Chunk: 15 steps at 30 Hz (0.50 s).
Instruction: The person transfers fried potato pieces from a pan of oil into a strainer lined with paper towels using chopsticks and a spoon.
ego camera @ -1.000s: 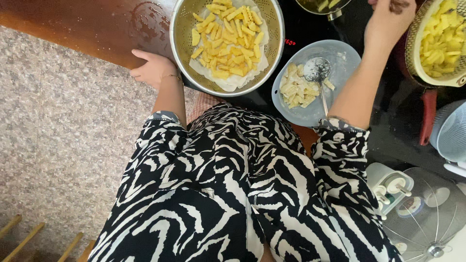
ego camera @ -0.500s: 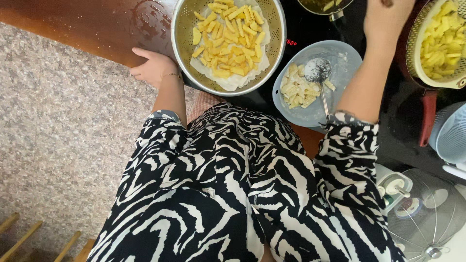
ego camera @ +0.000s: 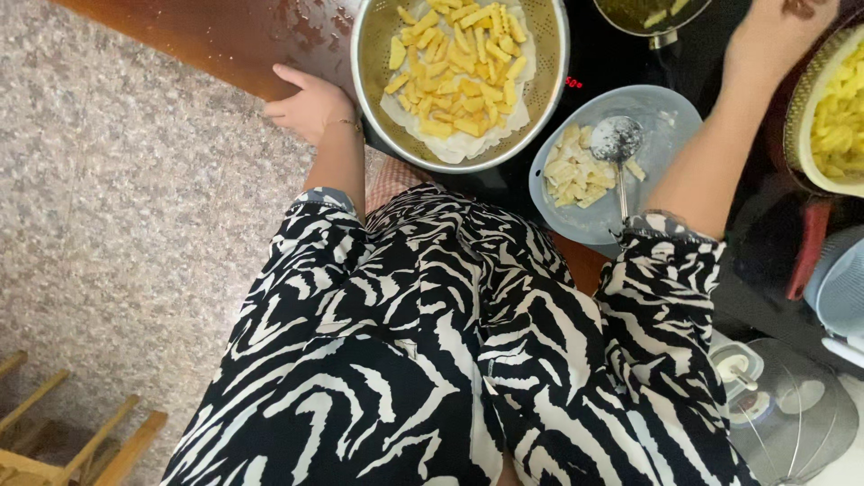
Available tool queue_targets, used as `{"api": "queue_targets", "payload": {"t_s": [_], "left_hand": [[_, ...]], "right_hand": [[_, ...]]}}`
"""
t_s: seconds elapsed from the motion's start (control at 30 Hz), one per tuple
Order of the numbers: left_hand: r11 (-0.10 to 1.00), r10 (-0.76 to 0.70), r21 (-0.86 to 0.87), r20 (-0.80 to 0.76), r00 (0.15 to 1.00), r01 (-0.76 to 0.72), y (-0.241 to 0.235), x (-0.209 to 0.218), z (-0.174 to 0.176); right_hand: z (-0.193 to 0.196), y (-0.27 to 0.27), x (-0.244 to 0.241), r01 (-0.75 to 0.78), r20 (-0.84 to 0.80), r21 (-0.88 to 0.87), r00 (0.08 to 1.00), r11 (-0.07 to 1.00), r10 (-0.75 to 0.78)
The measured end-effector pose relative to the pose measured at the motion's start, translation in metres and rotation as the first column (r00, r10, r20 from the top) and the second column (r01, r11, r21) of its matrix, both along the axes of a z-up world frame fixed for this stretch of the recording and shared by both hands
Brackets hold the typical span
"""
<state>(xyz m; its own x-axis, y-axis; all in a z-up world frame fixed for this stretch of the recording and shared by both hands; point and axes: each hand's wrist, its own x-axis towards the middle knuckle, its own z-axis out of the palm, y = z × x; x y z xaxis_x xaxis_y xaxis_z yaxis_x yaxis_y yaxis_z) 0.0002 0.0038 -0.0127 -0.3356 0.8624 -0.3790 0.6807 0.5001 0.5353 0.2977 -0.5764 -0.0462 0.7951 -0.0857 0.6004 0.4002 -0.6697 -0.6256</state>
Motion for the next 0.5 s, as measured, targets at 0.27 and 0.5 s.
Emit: {"api": "queue_targets", "payload": {"t_s": [0.27,0.5], "left_hand": [[0.999,0.013,-0.046,-0.01,1.0,-0.014,0.001,0.002,0.001],[0.999,0.014,-0.048,0.003,1.0,-0.014,0.001,0.003,-0.007]], "right_hand": [[0.122,0.066,-0.061,-0.211,0.044,-0.263,0.972,0.941,0.23],[0.08,0.019,-0.046,-0.082,0.03,-0.062,0.996,0.995,0.084]]}}
